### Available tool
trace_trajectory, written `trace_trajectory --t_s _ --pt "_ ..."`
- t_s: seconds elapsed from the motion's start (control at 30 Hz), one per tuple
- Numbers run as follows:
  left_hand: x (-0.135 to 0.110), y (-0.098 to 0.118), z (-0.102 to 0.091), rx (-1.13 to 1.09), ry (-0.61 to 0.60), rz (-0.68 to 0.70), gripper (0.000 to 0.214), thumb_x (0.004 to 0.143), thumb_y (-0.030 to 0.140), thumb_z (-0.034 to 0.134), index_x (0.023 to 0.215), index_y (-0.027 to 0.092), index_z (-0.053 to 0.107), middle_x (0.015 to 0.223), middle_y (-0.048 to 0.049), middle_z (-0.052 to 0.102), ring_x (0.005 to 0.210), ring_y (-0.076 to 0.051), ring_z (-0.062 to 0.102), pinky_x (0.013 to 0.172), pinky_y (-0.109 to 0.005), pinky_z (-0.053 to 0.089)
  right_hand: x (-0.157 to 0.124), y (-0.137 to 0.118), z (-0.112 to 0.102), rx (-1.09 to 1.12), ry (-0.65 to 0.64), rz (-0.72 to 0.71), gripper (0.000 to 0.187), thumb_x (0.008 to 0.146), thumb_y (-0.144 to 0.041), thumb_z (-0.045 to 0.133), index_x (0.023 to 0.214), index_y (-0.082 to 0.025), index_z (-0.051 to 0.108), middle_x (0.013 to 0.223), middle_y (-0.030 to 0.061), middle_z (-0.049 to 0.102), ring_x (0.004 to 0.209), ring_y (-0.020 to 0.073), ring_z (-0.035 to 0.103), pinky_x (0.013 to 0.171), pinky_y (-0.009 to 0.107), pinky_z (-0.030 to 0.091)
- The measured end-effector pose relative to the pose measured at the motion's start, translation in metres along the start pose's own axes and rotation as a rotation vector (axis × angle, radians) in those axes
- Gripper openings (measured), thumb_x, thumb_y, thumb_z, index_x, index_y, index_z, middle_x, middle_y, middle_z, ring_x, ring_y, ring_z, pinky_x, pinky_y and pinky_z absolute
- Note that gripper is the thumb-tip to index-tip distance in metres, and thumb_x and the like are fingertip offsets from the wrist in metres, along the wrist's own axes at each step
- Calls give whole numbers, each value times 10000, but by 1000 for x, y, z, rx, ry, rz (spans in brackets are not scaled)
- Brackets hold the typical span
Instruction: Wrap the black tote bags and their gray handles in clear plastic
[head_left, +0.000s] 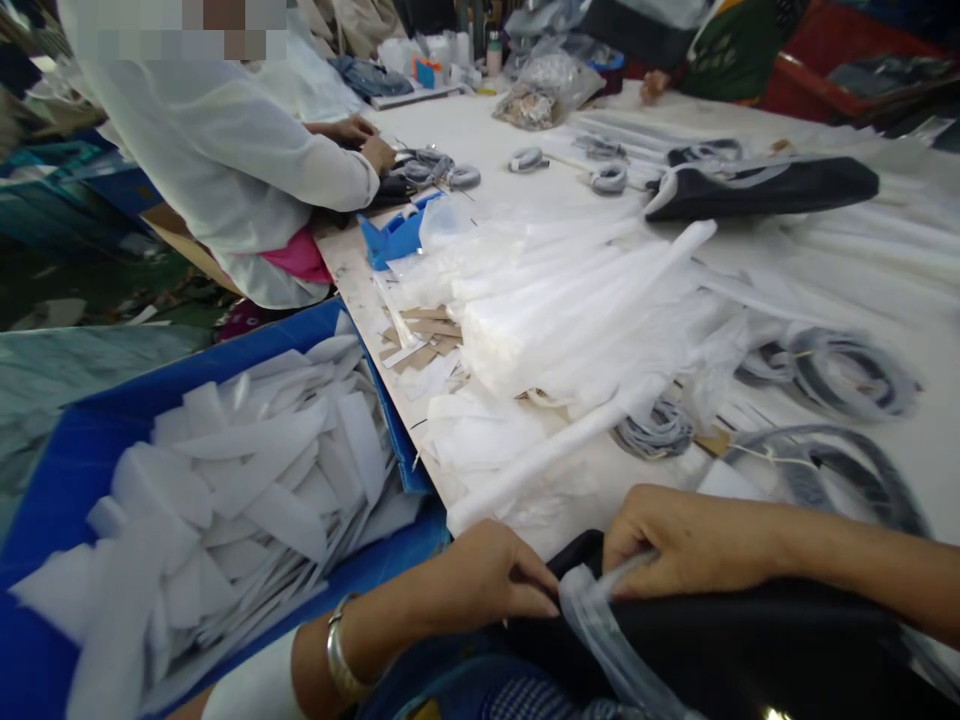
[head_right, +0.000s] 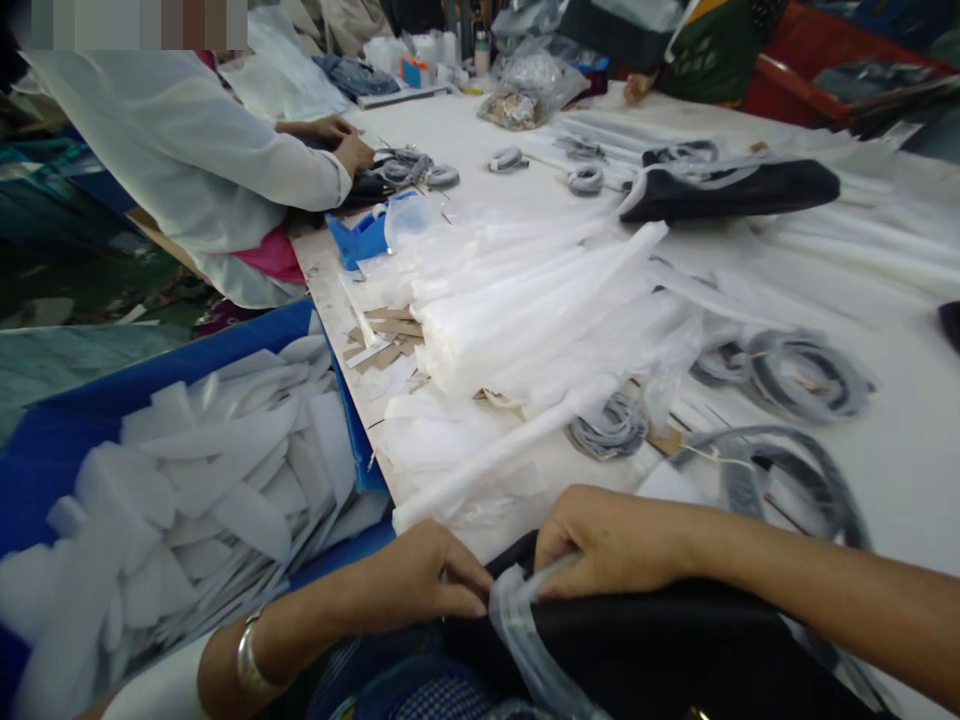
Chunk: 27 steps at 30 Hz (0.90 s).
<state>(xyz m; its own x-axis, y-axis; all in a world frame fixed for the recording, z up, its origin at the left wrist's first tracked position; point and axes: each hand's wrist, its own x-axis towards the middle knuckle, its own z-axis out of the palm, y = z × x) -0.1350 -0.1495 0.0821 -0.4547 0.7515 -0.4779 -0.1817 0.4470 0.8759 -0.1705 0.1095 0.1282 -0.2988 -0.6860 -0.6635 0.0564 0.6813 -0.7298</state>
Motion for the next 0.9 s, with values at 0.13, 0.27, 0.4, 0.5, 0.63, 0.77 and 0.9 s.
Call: trace_trajectory --t_s 0.13,0.27,0.4,0.5,0.63,0.77,0.9 --pt "6 -5 -2 -224 -44 -134 280 711 341 744 907 150 805 633 -20 685 556 -124 562 562 -205 463 -2 -6 6 -45 109 1 263 819 -372 620 850 -157 768 729 -17 699 679 138 594 583 184 392" --pt "5 -2 -2 -271 -68 -151 332 703 354 744 946 133 798 669 -34 695 583 -126 573 593 -221 476 -3 -11 12 -140 202 38 218 788 -327 614 760 -163 753 648 -21 674 600 116 553 525 187 343" --pt "0 0 13 -241 46 -159 282 714 252 665 926 121 799 703 -43 711 586 -116 561 556 -198 422 -3 -15 17 -201 230 62 202 759 -328 628 695 -165 727 582 -29 626 560 106 510 486 186 297" --pt "-2 -1 24 -227 189 -161 268 719 247 637 882 106 795 659 -39 695 565 -114 550 534 -194 398 -2 -17 18 -183 208 63 220 764 -346 628 672 -162 707 570 -37 599 554 99 500 483 182 292" --pt "-4 -1 23 -276 143 -136 294 719 319 693 897 107 790 723 -54 718 613 -127 576 571 -202 415 0 -20 18 -170 188 55 255 776 -381 634 674 -159 707 568 -39 581 557 97 490 480 180 286" --pt "-1 -1 17 -283 62 -135 331 700 369 748 901 108 784 742 -53 715 620 -125 573 604 -209 435 2 -23 21 -187 170 32 307 801 -425 632 684 -156 722 547 -39 548 536 93 465 483 190 284" --pt "0 -3 9 -54 48 -1 290 781 377 700 936 143 771 633 5 624 565 -92 501 546 -178 383 -2 -22 20 -290 189 -66 324 852 -460 610 748 -184 743 612 -17 634 568 115 547 534 212 314"
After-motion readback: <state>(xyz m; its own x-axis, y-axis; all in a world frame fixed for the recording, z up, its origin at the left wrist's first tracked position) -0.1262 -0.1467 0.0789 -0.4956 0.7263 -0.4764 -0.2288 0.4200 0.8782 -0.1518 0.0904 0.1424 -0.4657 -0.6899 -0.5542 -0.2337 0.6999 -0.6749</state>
